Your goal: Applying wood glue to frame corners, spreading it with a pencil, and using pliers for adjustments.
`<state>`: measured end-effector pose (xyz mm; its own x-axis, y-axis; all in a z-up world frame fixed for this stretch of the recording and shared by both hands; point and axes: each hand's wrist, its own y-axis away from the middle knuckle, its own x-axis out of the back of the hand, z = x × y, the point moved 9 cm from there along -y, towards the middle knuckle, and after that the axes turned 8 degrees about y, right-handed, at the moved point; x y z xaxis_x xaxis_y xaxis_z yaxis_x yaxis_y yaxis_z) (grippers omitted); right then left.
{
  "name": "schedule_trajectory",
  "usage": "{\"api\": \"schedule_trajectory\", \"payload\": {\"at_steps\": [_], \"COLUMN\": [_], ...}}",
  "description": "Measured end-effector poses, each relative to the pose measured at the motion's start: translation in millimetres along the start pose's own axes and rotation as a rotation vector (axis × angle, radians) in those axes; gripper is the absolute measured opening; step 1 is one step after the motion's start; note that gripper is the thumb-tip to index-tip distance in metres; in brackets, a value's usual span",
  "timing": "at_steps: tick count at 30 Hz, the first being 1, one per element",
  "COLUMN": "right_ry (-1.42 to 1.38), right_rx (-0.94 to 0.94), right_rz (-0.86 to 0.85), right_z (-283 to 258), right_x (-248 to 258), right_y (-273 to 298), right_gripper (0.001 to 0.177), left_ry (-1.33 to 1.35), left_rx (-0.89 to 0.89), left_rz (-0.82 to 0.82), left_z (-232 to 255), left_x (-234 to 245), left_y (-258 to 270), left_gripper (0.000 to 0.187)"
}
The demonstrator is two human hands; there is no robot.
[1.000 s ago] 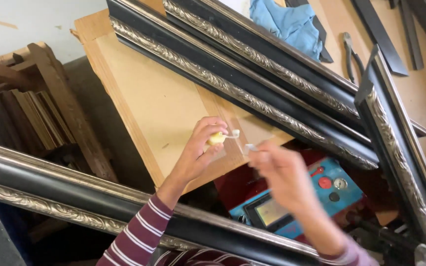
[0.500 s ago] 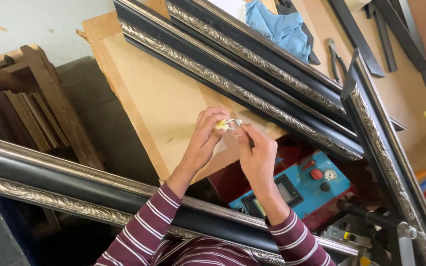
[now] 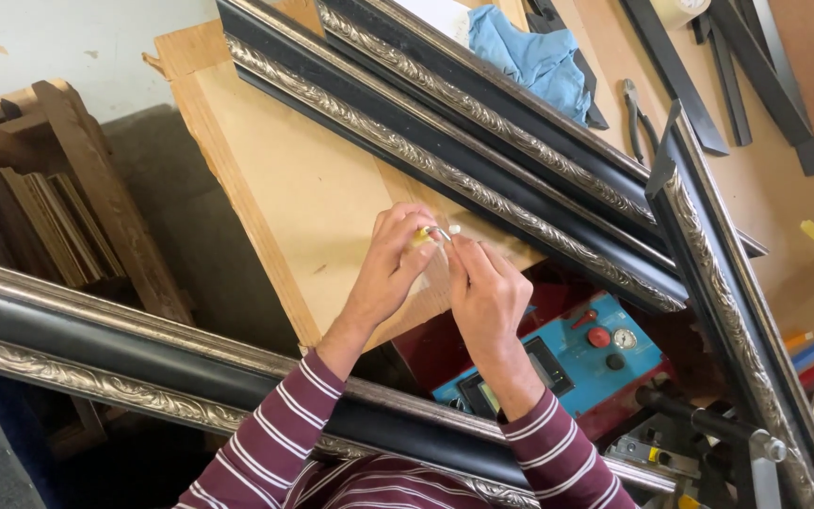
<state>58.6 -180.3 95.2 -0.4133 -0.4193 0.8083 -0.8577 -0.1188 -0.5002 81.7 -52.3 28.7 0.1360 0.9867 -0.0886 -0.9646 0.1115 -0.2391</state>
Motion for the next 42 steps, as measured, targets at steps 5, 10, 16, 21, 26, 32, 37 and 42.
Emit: {"api": "schedule_trajectory", "payload": {"at_steps": [5,10,16,21,26,32,37,42], "right_ry": [0.146,0.048,0.192,0.18,0.069,0.227,0.238,0.22], "right_rx": [0.178,0.14,0.148,0.116,0.087,0.161,0.158,0.125], "right_rz": [0.092,0.022,-0.095,-0.349,-0.474,-0.445,-0.461,-0.529], "right_z": [-13,-11,-2,-6,11,26,31,34], "right_x": [1,-1,-14,-20,-42,-57,-59,-63], "right_y": [1,4,16,7,14,24,20,17], "right_gripper": [0.008,0.008,0.009,0.012,0.015,0.018,0.021,0.027], "left_ry": [-0.049,-0.154,-0.24,-0.291,-0.349,-0.382,-0.386,-0.343], "left_rx": [0.046,-0.069,-0.147,-0.179,-0.188,-0.157,-0.125,-0.1], "left_rz": [0.215,0.343,0.42,0.432,0.447,0.427,0.427,0.415], "left_z": [10,10,12,11,8,1,-2,-2], "left_x": [-3,-5,-5,-8,-10,-12,-13,-12], "left_y": [-4,0,1,-1,2,-1,-2,-2], "left_gripper": [0.034,0.037,0.039,0.034,0.032,0.038,0.039,0.044]}}
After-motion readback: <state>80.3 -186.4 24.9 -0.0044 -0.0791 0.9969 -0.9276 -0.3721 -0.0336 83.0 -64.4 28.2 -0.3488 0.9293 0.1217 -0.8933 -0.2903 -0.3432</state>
